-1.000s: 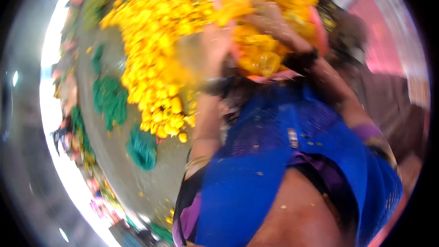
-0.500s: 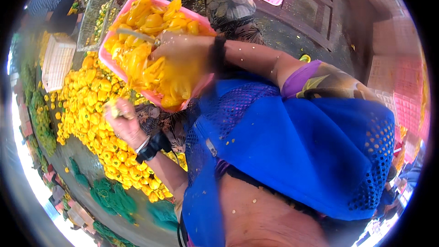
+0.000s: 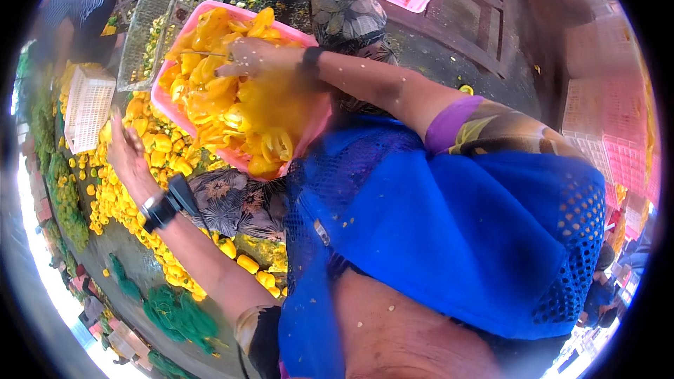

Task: The person de-cores and slices yellow bell peppers using a knife, placing the processed peppers into a pink tray.

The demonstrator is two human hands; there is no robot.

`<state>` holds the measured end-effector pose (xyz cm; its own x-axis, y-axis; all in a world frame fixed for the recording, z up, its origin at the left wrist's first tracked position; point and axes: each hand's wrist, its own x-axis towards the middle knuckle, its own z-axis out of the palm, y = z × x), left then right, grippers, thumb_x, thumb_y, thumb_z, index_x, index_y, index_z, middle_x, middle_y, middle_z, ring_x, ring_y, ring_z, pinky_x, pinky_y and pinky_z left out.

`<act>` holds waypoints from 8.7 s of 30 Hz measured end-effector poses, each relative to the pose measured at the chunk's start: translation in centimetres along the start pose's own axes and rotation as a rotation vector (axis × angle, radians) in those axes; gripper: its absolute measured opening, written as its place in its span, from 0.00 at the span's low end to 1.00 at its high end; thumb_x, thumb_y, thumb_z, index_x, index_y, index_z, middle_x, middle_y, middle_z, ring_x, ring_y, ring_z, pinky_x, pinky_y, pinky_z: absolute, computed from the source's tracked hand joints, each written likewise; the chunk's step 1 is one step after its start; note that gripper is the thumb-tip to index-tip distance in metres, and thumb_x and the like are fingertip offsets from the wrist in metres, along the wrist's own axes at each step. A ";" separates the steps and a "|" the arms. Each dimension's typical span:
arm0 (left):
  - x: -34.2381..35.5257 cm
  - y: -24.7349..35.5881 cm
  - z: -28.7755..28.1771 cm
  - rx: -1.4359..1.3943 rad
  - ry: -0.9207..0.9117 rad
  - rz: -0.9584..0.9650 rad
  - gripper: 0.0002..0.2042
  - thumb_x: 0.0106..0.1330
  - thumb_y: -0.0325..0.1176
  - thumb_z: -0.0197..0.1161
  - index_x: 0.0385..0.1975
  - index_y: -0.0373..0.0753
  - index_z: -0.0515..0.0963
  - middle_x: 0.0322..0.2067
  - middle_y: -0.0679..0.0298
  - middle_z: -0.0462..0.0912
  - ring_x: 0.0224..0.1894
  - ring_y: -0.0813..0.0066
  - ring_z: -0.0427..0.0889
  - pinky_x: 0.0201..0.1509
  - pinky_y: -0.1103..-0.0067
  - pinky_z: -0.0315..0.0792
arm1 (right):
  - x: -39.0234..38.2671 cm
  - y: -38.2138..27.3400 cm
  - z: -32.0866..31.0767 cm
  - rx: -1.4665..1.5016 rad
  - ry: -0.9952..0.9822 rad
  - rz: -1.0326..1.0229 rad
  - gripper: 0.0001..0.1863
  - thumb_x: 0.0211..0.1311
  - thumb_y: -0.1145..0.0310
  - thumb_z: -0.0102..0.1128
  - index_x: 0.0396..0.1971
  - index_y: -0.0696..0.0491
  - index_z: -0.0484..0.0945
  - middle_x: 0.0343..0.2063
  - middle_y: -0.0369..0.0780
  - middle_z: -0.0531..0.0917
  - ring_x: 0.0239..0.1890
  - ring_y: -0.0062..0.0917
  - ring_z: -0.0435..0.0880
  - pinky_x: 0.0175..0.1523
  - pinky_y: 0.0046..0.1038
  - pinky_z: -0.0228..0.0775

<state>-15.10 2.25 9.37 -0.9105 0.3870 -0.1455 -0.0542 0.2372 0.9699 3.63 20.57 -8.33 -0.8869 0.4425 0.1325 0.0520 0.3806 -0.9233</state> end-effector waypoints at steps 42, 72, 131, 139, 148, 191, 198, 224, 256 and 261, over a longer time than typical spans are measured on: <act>-17.6 -51.8 -42.7 1.031 0.359 -1.081 0.41 0.48 0.40 0.65 0.65 0.42 0.55 0.67 0.58 0.55 0.67 0.65 0.59 0.63 0.68 0.62 | -0.9 -14.5 9.8 -0.120 -0.142 0.487 0.18 0.65 0.64 0.51 0.52 0.56 0.72 0.23 0.36 0.80 0.08 0.08 0.63 0.11 0.11 0.50; -12.0 -6.7 -13.0 0.945 0.075 1.114 0.36 0.41 0.23 0.70 0.57 0.39 0.68 0.54 0.52 0.70 0.60 0.54 0.66 0.64 0.65 0.59 | -0.9 -16.5 12.9 0.758 -0.479 0.150 0.20 0.57 0.58 0.61 0.44 0.56 0.73 0.19 0.31 0.75 0.16 0.12 0.68 0.20 0.16 0.57; -16.2 -11.2 1.2 -0.078 -0.235 0.178 0.21 0.53 0.18 0.67 0.40 0.36 0.61 0.42 0.59 0.67 0.44 0.74 0.71 0.46 0.77 0.73 | -7.8 -4.4 4.8 0.849 -0.264 0.423 0.19 0.59 0.59 0.58 0.39 0.61 0.77 0.19 0.35 0.79 0.12 0.12 0.72 0.18 0.12 0.63; -14.4 -16.5 2.2 -0.114 -0.080 -0.129 0.16 0.63 0.41 0.62 0.35 0.33 0.72 0.22 0.60 0.79 0.16 0.78 0.76 0.16 0.88 0.65 | -9.1 -8.2 3.9 0.254 -0.074 -0.020 0.19 0.55 0.70 0.58 0.49 0.54 0.74 0.34 0.46 0.82 0.33 0.30 0.81 0.38 0.28 0.73; -15.7 -16.4 0.8 -0.131 -0.233 -0.010 0.09 0.63 0.34 0.60 0.29 0.33 0.78 0.18 0.67 0.76 0.13 0.87 0.68 0.14 0.89 0.56 | -7.8 -5.9 3.4 -0.150 0.026 -0.413 0.18 0.54 0.72 0.57 0.48 0.54 0.75 0.36 0.43 0.82 0.39 0.26 0.80 0.44 0.27 0.72; -28.1 -51.2 -45.9 0.182 1.101 -0.551 0.33 0.48 0.45 0.66 0.49 0.25 0.71 0.43 0.44 0.79 0.45 0.49 0.79 0.48 0.66 0.72 | 9.7 -7.7 5.1 -0.240 -0.192 0.178 0.19 0.63 0.61 0.56 0.51 0.54 0.74 0.31 0.35 0.83 0.12 0.07 0.66 0.15 0.10 0.55; -25.8 -52.3 -45.2 1.056 0.568 -0.975 0.36 0.47 0.46 0.66 0.57 0.37 0.67 0.57 0.50 0.68 0.58 0.54 0.69 0.57 0.65 0.67 | 7.3 -8.8 7.1 -0.328 -0.183 0.252 0.18 0.64 0.65 0.51 0.51 0.55 0.73 0.31 0.34 0.82 0.12 0.08 0.66 0.16 0.11 0.57; -25.6 -40.2 -36.3 -0.615 0.863 -0.290 0.26 0.52 0.30 0.66 0.53 0.41 0.65 0.47 0.56 0.70 0.49 0.62 0.71 0.48 0.64 0.71 | -0.7 -17.0 11.4 -0.042 -0.314 0.198 0.17 0.62 0.62 0.53 0.46 0.57 0.76 0.26 0.33 0.81 0.12 0.08 0.66 0.15 0.12 0.53; -13.9 -7.8 -0.1 0.615 0.052 0.762 0.24 0.49 0.31 0.73 0.40 0.36 0.64 0.37 0.60 0.70 0.40 0.70 0.71 0.47 0.75 0.70 | -5.0 -2.5 12.2 0.218 -0.400 -0.162 0.15 0.60 0.63 0.54 0.44 0.54 0.72 0.26 0.43 0.80 0.26 0.28 0.78 0.29 0.31 0.70; -12.0 -9.7 -0.5 -0.323 -0.061 0.224 0.15 0.57 0.24 0.63 0.40 0.38 0.65 0.39 0.62 0.70 0.41 0.74 0.71 0.49 0.77 0.69 | -7.8 0.8 11.1 0.089 -0.190 -0.341 0.17 0.56 0.68 0.54 0.45 0.59 0.72 0.26 0.52 0.80 0.28 0.42 0.82 0.31 0.37 0.72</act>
<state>-3.89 -5.14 1.82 -0.8892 0.4514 0.0746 0.0080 -0.1477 0.9890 5.45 8.41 -14.11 -0.9161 0.1414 0.3752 -0.2927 0.4039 -0.8667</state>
